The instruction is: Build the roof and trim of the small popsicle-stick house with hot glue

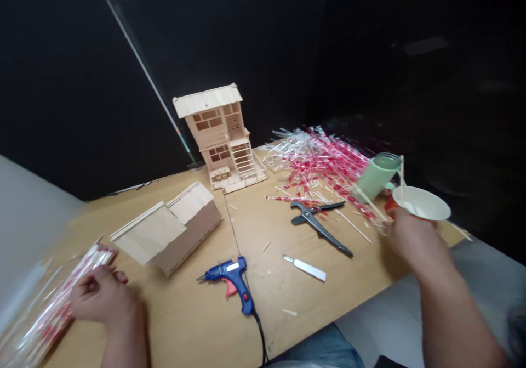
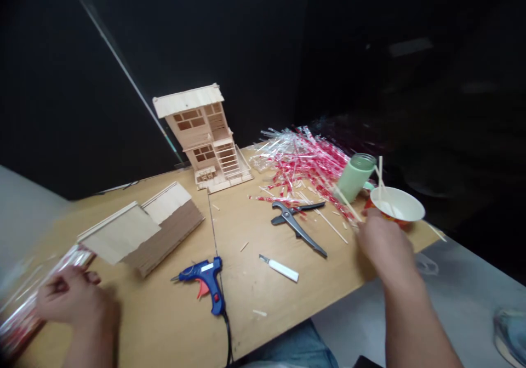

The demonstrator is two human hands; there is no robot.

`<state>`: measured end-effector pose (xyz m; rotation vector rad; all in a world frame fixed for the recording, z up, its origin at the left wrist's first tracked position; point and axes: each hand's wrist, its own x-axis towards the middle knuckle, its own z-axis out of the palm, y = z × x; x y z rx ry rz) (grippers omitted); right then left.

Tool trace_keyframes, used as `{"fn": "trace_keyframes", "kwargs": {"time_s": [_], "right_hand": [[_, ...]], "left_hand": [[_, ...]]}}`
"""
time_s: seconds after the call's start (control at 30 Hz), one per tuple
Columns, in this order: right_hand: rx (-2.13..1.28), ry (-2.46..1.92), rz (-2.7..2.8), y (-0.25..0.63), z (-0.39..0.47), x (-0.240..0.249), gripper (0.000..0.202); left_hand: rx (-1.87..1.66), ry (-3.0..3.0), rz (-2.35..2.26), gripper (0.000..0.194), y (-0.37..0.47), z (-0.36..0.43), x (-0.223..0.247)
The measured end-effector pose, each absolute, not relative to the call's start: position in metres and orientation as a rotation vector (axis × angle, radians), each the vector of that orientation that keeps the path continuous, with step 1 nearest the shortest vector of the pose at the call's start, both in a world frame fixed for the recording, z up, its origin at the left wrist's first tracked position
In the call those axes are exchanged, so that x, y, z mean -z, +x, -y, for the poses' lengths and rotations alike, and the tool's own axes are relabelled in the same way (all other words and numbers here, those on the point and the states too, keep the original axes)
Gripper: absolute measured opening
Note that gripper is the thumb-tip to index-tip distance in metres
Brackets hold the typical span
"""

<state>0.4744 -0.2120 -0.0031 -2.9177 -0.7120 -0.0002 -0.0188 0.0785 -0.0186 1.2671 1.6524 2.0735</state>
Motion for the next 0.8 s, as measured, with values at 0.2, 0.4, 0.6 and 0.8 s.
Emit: {"fn": "trace_keyframes", "kwargs": {"time_s": [0.2,0.4,0.6,0.8], "right_hand": [[-0.049,-2.115,0.803,0.424,0.180,-0.031,0.029],[-0.785,-1.413,1.150,0.323,0.111,-0.051,0.032],[-1.127,-1.079,1.319,0.237,0.066,-0.064,0.024],[-1.236,-0.937,1.191,0.221,0.028,-0.071,0.024]], "left_hand": [[-2.293,1.208,-1.409,0.033,-0.017,-0.070,0.005],[-1.930,1.745,-1.141,0.027,0.029,0.012,-0.047],[-1.240,2.097,-0.902,0.018,0.058,0.049,-0.054],[-1.392,2.233,-1.105,0.012,0.022,0.023,-0.050]]}}
